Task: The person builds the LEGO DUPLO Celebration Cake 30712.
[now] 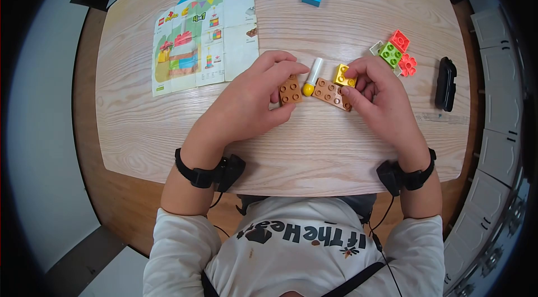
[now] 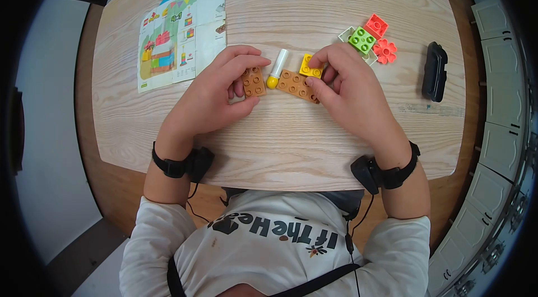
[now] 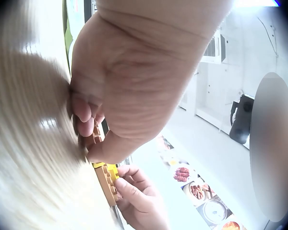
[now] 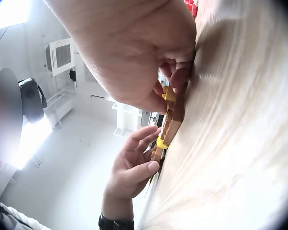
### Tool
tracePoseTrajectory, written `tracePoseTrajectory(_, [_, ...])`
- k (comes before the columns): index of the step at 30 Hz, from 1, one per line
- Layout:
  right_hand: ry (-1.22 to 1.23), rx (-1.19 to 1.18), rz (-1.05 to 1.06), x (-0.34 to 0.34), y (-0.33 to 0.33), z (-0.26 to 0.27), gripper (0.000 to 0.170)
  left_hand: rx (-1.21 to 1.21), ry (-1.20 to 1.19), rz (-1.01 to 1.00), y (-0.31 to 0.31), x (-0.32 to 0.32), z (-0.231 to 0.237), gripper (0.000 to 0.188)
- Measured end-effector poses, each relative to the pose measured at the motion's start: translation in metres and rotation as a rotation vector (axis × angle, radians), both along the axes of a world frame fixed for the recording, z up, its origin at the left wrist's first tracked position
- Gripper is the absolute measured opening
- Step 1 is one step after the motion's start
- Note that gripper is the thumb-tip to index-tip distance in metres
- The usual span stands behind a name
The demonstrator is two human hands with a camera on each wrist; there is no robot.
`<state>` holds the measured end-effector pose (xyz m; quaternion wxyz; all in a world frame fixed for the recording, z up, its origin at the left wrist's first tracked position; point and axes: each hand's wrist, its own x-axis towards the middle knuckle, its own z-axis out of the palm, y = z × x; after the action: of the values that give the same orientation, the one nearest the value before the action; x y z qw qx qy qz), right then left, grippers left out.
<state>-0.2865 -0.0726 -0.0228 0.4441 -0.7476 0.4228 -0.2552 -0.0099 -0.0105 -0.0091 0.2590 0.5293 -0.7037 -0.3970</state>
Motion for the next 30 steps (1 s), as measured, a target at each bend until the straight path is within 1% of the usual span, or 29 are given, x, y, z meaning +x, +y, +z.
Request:
tracePoseTrajectory(2, [-0.003, -0.022, 0.008, 0.0, 0.001, 0.001, 0.023, -0.009, 0.001, 0.007, 0.0, 0.0, -0.002, 0.062])
tracePoseTrajectory(4, [0.037, -0.025, 0.045, 0.0, 0.0, 0.006, 0.026, -0.023, -0.011, 0.008, 0.0, -0.001, -0.004, 0.062])
tracePoseTrajectory(8, [0.049, -0.116, 0.143, 0.0, 0.002, 0.01, 0.037, -0.035, 0.003, -0.001, 0.0, 0.0, -0.006, 0.061])
tracePoseTrajectory(11, [0.062, -0.111, 0.166, 0.002, 0.004, 0.013, 0.044, -0.014, -0.003, -0.008, -0.001, 0.0, -0.004, 0.06])
tracePoseTrajectory(14, [0.08, -0.083, 0.116, 0.003, 0.004, 0.01, 0.045, -0.012, -0.01, -0.004, 0.0, 0.0, -0.003, 0.059])
tracePoseTrajectory(20, [0.1, -0.102, -0.002, 0.005, 0.004, 0.01, 0.041, -0.024, -0.019, -0.01, -0.001, -0.001, -0.004, 0.057])
tracePoseTrajectory(23, [0.075, -0.13, -0.009, 0.004, 0.001, 0.005, 0.036, -0.012, -0.03, -0.016, -0.001, 0.0, -0.001, 0.055])
tracePoseTrajectory(26, [-0.019, -0.094, -0.031, 0.004, 0.0, -0.001, 0.031, -0.015, -0.027, -0.024, -0.001, 0.0, -0.003, 0.05])
tracePoseTrajectory(30, [-0.012, -0.105, -0.022, 0.002, 0.0, -0.007, 0.029, -0.028, -0.038, -0.043, 0.001, 0.001, -0.007, 0.044])
